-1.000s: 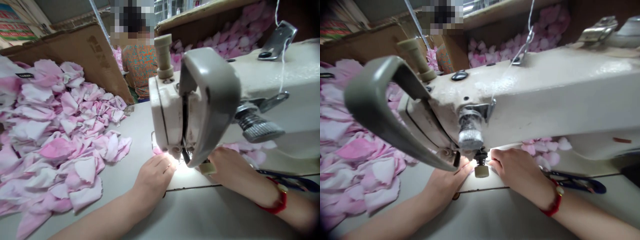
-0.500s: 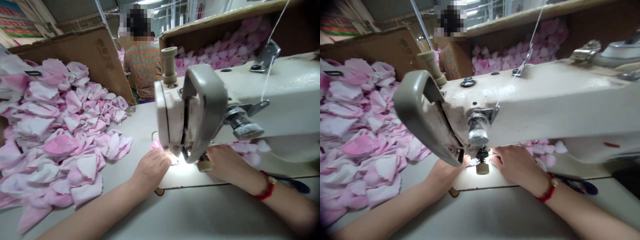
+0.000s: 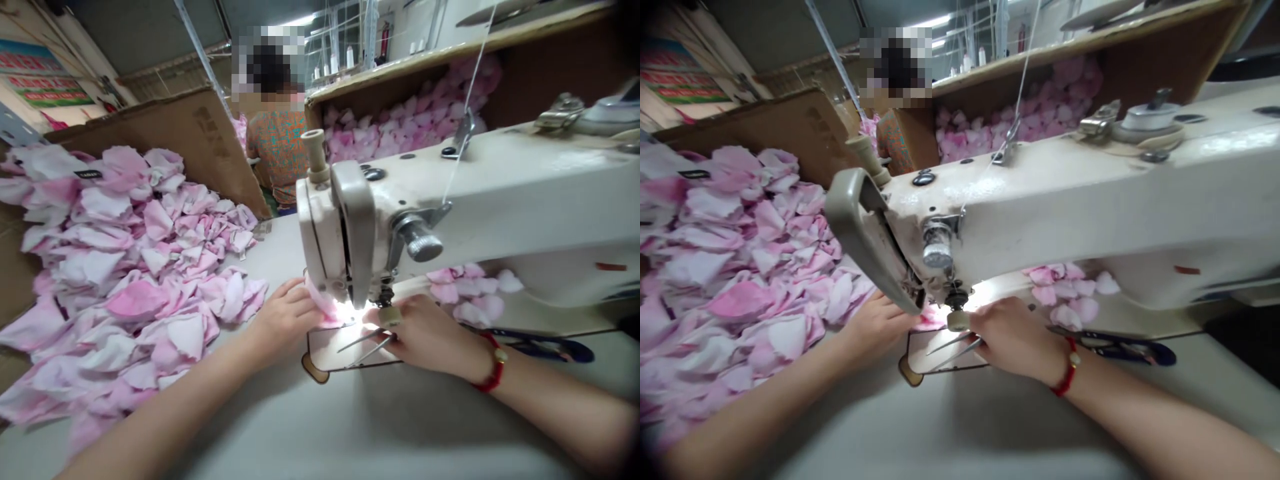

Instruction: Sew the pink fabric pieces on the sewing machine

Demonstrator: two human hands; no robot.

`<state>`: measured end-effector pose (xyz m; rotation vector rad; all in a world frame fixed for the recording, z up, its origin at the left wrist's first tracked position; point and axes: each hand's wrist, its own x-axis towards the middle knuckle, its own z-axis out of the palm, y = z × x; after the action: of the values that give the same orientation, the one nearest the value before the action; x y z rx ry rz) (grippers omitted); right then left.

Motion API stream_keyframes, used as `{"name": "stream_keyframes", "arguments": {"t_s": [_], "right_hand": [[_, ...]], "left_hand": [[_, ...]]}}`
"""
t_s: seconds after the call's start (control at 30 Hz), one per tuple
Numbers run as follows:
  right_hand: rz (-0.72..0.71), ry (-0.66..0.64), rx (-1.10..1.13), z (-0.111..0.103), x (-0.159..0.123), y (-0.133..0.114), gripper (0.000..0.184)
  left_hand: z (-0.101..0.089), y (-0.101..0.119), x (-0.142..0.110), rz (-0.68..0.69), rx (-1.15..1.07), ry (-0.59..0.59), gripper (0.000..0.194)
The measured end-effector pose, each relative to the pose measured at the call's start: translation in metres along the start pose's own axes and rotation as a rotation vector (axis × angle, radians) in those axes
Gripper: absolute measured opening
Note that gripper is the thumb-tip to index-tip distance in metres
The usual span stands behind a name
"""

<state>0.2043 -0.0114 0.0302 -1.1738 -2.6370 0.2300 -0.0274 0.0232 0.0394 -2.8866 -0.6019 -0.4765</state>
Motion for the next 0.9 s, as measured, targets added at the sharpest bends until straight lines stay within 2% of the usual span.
{"name": "stream_keyframes", "arguments": {"t_s": [0.1, 0.23, 0.3, 0.37, 0.47, 0.57, 0.67, 0.77, 0.83, 0.9], "right_hand": [[-0.054, 0.024, -0.030, 0.004, 0.000, -0.002, 0.025], [-0.100, 0.012, -0.029, 0.011, 0.002, -0.008, 0.041], [-0.103, -0.025, 0.004, 0.013, 0.003, -0.012, 0.039], [-0.097, -0.064, 0.043, 0.014, 0.004, -0.016, 0.029], [-0.098, -0.093, 0.081, 0.014, 0.005, -0.021, 0.017], [-0.115, -0.085, 0.111, 0.016, 0.005, -0.025, 0.026], [-0.128, -0.077, 0.124, 0.020, 0.004, -0.027, 0.034], [-0.139, -0.074, 0.114, 0.022, 0.004, -0.028, 0.020], [-0.149, -0.055, 0.077, 0.022, 0.003, -0.028, 0.012], [-0.158, -0.038, 0.040, 0.022, 0.002, -0.029, 0.012]], "left_hand": [[-0.007, 0.014, 0.005, -0.081, -0.077, -0.019, 0.025], [-0.005, 0.034, 0.007, -0.183, -0.122, 0.104, 0.025], [0.001, 0.042, 0.005, -0.155, -0.108, 0.102, 0.024], [0.004, 0.047, 0.003, -0.075, -0.055, 0.080, 0.022], [0.001, 0.044, 0.004, 0.020, 0.107, 0.170, 0.014], [-0.004, 0.032, 0.011, 0.054, 0.335, 0.229, 0.014], [-0.006, 0.025, 0.014, 0.029, 0.451, 0.183, 0.017], [-0.006, 0.030, 0.010, 0.155, 0.392, 0.156, 0.019], [-0.005, 0.034, 0.008, 0.237, 0.334, 0.097, 0.020], [-0.003, 0.035, 0.008, 0.205, 0.302, 0.005, 0.024]]}}
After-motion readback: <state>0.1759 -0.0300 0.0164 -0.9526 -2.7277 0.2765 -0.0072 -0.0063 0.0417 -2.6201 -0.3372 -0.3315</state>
